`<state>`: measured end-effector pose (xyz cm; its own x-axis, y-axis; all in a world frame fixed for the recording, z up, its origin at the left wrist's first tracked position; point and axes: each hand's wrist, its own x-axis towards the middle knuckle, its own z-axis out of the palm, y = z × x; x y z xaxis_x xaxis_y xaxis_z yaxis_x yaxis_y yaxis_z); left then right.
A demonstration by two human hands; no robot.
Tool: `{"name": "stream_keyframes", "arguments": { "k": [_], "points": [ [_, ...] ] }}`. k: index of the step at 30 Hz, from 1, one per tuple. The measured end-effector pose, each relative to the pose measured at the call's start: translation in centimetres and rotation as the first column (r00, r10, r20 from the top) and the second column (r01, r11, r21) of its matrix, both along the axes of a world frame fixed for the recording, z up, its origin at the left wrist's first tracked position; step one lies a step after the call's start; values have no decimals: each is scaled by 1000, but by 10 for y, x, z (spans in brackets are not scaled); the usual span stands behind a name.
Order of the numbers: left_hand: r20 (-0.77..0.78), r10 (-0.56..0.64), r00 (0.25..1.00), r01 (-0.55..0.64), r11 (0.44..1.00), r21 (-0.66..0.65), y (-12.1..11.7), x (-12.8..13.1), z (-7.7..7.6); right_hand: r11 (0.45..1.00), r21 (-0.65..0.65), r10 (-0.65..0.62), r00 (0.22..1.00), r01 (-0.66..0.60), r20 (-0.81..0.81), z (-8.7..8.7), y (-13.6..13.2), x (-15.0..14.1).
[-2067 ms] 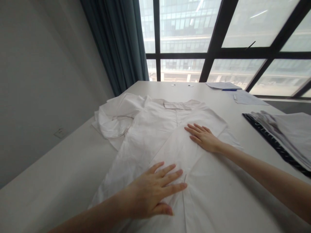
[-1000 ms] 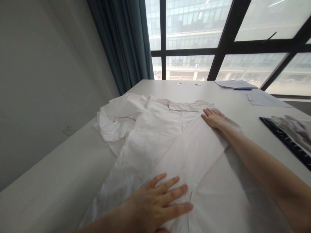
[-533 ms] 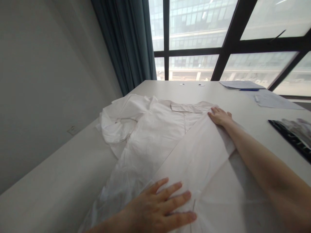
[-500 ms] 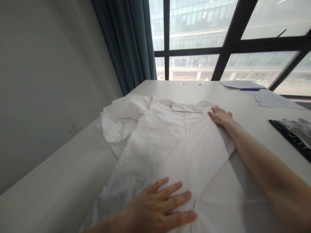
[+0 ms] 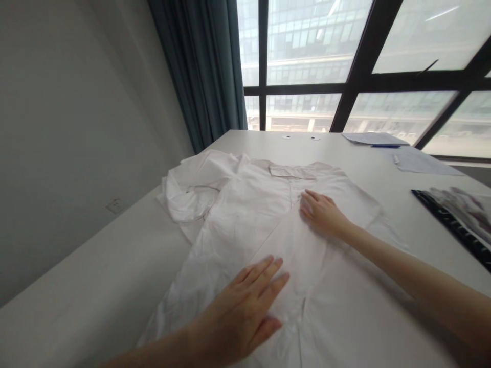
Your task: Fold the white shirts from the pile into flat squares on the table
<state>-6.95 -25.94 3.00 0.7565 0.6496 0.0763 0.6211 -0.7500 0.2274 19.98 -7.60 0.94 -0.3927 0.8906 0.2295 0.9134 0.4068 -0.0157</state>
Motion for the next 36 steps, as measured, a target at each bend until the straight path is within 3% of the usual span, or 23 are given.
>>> {"name": "stream_keyframes", "arguments": {
  "k": [4,8,19,28,32,36],
  "points": [
    [-19,68,998,-67,997,22,0,2,-6,976,-75,202,979,-204,-22,-2,-57,-23],
    [-16,31,999,-31,999,12,1,0,-4,980,-105,164,984,-170,-63,-8,-63,-25],
    [-62,-2,998,1,1000,-14,0,-3,-5,981,-175,-82,997,79,-12,-12,13,7],
    [-95,-5,995,1,999,-51,1,-3,1,922,-179,-350,937,344,-1,-14,92,48],
    [-84,-25,996,24,1000,-17,3,-5,-8,896,-172,-414,910,409,3,-15,117,63],
    [-79,-46,996,55,993,107,4,-8,-26,873,-169,-463,886,457,4,-16,135,72]
  ]
}}
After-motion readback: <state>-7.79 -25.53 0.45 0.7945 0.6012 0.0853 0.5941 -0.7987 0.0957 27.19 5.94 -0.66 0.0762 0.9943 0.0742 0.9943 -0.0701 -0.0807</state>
